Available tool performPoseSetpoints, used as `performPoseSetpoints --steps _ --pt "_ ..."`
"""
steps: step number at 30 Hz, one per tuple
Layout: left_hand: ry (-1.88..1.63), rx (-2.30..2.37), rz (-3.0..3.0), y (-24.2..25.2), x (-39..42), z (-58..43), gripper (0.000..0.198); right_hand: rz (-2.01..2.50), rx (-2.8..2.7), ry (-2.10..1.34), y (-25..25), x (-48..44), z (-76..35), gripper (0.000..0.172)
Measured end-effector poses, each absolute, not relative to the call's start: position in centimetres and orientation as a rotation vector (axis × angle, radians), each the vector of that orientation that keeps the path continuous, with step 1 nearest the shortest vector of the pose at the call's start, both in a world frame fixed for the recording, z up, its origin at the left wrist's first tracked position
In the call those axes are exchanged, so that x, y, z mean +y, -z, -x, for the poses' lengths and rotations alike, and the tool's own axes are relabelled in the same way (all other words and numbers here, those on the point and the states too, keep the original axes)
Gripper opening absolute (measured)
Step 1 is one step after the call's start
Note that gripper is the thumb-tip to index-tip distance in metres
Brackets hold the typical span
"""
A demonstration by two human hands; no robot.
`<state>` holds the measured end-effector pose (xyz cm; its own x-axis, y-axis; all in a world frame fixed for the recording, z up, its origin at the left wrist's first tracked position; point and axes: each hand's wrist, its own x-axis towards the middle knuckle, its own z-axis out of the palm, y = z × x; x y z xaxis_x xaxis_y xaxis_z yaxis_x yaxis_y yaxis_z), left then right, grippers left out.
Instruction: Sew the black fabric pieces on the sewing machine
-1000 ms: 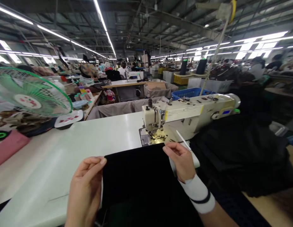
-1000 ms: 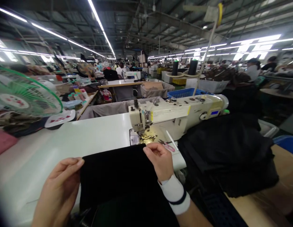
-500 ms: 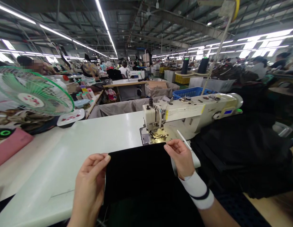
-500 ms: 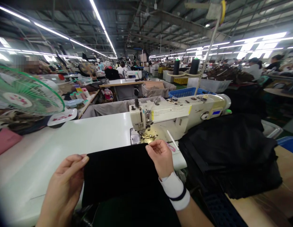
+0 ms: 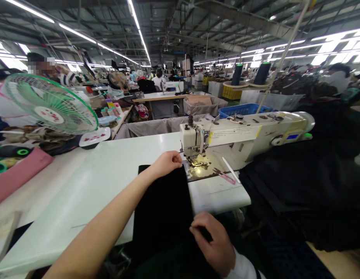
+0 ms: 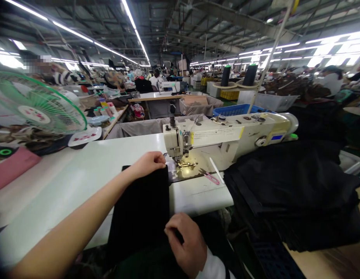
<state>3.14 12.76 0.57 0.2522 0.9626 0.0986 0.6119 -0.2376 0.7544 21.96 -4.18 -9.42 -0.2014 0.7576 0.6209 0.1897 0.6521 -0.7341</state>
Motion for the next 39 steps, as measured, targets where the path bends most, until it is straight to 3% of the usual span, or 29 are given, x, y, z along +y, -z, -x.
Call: performPoseSetpoints --steps 3,7,10,21,32,37,39 --pt "-0.768 1.402 -1.939 4.3 14.5 -5.2 0.011 0.861 -1.786 -0.549 10.9 -3.1 -23.4 0.013" --pt "-0.792 1.387 -1.964 6.7 14.7 -5.4 0.008 0.877 -1.872 -0.419 11.6 -2.2 -25.3 0.022" --pt "-0.797 1.391 -1.974 6.9 14.7 -5.3 0.01 0.853 -1.93 -0.337 12.0 -1.9 -26.1 0.027" --pt "-0.801 1.65 -1.837 7.5 17.8 -6.2 0.02 0.874 -2.112 -0.156 11.0 0.2 -26.5 0.019" --pt "-0.768 1.786 -1.907 8.1 17.7 -6.6 0.021 0.841 -2.105 -0.127 11.3 0.7 -26.4 0.019" --pt "-0.736 1.823 -2.054 7.5 16.8 -7.0 0.007 0.779 -2.147 -0.078 11.3 0.7 -26.8 0.021" --pt "-0.751 1.861 -2.133 6.7 14.4 -7.3 0.014 0.762 -2.146 -0.058 11.2 0.5 -26.9 0.023"
